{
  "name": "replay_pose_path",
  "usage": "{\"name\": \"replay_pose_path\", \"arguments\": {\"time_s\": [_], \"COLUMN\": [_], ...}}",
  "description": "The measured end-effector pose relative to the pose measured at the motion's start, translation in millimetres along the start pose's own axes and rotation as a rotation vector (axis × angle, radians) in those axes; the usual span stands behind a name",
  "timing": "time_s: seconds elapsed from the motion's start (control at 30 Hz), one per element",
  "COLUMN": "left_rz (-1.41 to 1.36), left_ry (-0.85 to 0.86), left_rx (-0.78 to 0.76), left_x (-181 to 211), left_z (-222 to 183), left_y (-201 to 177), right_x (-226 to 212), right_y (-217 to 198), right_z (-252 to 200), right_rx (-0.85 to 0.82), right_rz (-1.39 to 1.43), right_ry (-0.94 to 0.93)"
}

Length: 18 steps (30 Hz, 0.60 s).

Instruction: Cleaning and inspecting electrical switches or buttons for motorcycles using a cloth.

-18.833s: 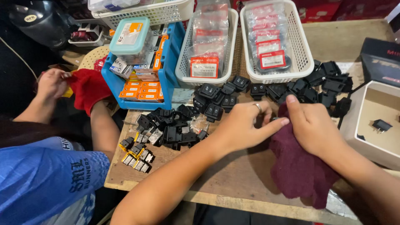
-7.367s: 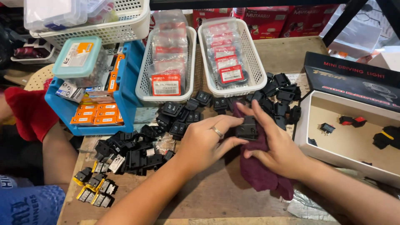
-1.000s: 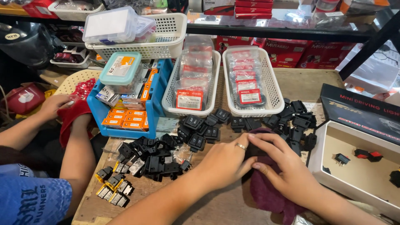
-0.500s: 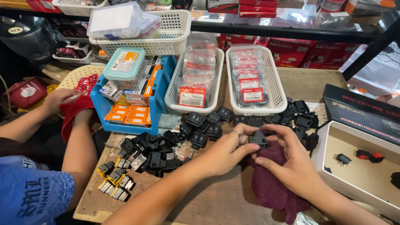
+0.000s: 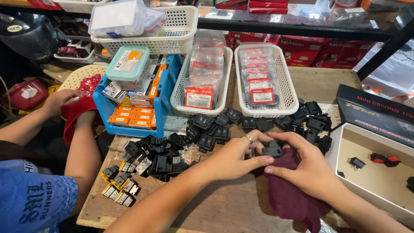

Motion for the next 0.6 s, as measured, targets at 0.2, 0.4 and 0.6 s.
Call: {"name": "replay_pose_path", "arguments": {"time_s": [0.2,0.4,0.6], "left_rz": [-0.057,-0.062,0.030], "left_ry": [-0.013,-0.006,-0.024], "left_rx": [-0.018,0.032,0.078], "left_x": [6.2,12.8,16.6], "left_z": [-3.1,-4.5,-6.7], "left_y": [0.4,-3.4,-5.5], "right_x": [5.6,5.7,4.0], "right_y": [1.6,2.7,1.8], "right_z": [-1.5,-1.9,-0.7], "right_rx": [0.001,0.001,-0.016], "right_rz": [0.025,0.038,0.025], "right_ry": [0.034,0.000,0.043]}}
Point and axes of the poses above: each hand's wrist, its own z-axis towards the middle knuckle, its own y-axis out of the palm, x = y × z, the point moved 6 cm from there along z, towards the middle knuckle, and after that the axes turned 11 degrees about -y, right-handed, at the moved point
